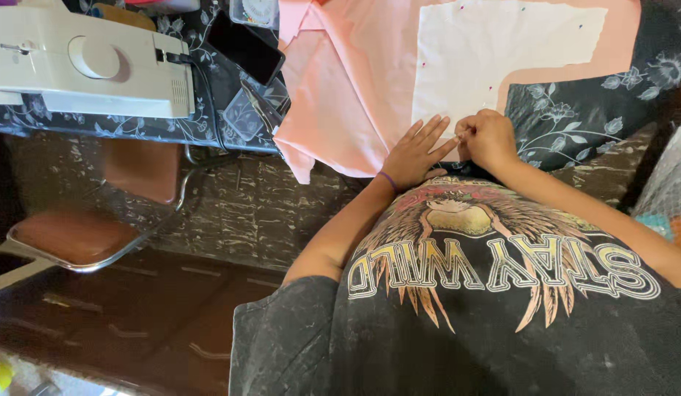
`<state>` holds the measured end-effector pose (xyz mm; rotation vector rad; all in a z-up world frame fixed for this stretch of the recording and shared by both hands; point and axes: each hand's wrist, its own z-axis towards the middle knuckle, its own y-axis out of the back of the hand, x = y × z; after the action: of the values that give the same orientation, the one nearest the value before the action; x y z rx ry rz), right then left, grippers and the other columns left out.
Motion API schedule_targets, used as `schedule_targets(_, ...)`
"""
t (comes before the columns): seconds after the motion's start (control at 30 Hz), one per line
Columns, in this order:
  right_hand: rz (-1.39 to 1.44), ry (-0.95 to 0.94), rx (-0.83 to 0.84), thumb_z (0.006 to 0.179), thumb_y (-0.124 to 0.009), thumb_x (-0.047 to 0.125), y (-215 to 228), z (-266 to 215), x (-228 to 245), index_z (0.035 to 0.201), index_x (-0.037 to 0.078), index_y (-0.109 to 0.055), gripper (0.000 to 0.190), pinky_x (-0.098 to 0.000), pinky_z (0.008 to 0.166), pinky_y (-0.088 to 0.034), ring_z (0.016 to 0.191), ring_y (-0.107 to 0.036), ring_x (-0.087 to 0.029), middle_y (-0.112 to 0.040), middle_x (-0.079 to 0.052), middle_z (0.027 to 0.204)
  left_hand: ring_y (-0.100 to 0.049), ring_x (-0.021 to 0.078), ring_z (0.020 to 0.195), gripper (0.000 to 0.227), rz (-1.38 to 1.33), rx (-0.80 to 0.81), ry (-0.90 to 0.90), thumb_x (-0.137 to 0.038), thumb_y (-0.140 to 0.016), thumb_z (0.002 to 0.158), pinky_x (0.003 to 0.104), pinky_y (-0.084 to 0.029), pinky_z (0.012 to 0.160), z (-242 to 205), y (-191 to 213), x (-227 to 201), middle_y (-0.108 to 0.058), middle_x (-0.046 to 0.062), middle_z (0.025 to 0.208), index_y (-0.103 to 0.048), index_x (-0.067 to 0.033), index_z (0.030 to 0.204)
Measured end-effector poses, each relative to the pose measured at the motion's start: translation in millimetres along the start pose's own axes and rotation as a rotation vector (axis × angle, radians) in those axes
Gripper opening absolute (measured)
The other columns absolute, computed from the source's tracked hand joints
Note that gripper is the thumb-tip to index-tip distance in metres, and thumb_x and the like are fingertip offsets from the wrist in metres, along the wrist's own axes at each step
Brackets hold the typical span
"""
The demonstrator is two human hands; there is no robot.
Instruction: The person pins a white pattern piece onto a peach-colored fabric and then uses scissors to cut the fabric along the pattern's edges. The person adjusts the fabric and pattern during the process to ensure accurate cutting.
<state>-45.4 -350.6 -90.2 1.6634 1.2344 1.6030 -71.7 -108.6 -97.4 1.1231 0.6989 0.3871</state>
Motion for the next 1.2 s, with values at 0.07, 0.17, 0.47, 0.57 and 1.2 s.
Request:
schedule_targets(0.07,0.030,-0.027,0.010,0.090,-0.084,0.024,3.1,1.3,4.9,0.103,0.021,-0.085,0.013,-0.0500,0.083,-0.060,0.094,-0.074,-0.042,-0.071,-0.015,0.086,-0.032,0.0347,0.165,0.086,-0.015,0.008,0.002,-0.067,-0.078,0.090,0.055,-0.024,0.135,0.9,4.9,-0.6,-0.035,0.015,0.176,-0.048,-0.0320,0.162)
schedule_targets(0.17,0.079,-0.064,0.018,0.091,-0.084,0.021,12.4,0.9,13.8,0.103,0.021,-0.086,0.013,-0.0508,0.084,-0.061,0.095,-0.075,-0.043,-0.073,-0.017,0.087,-0.031,0.0349,0.165,0.086,-0.022,0.012,0.004,-0.065,-0.080,0.089,0.055,-0.024,0.135,0.1,5.0,-1.0,-0.034,0.015,0.176,-0.048,-0.0322,0.162)
schedule_targets(0.47,0.149,-0.177,-0.034,0.096,-0.079,0.022,18.7,-2.7,26.2,0.111,0.026,-0.084,0.016,-0.0483,0.083,-0.062,0.093,-0.077,-0.037,-0.078,-0.010,0.089,-0.032,0.0364,0.165,0.086,-0.016,-0.011,-0.006,-0.065,-0.080,0.089,0.056,-0.025,0.134,2.2,10.5,-0.5,-0.034,0.018,0.175,-0.049,-0.0302,0.162)
schedule_targets(0.57,0.211,-0.199,-0.050,0.094,-0.080,0.019,33.0,-10.9,38.4,0.113,0.024,-0.084,0.020,-0.0497,0.082,-0.062,0.092,-0.077,-0.038,-0.079,-0.009,0.089,-0.033,0.0372,0.164,0.084,-0.028,-0.029,-0.013,-0.065,-0.078,0.090,0.056,-0.026,0.134,2.7,12.6,-0.8,-0.034,0.018,0.175,-0.051,-0.0304,0.160)
schedule_targets(1.2,0.357,-0.187,0.007,0.090,-0.082,0.014,43.0,-13.5,36.4,0.114,0.024,-0.084,0.026,-0.0471,0.086,-0.060,0.098,-0.077,-0.034,-0.083,-0.002,0.096,-0.036,0.0377,0.163,0.088,0.016,-0.058,-0.041,-0.060,-0.082,0.085,0.057,-0.028,0.132,5.0,16.7,-3.5,-0.037,0.012,0.176,-0.051,-0.0291,0.161)
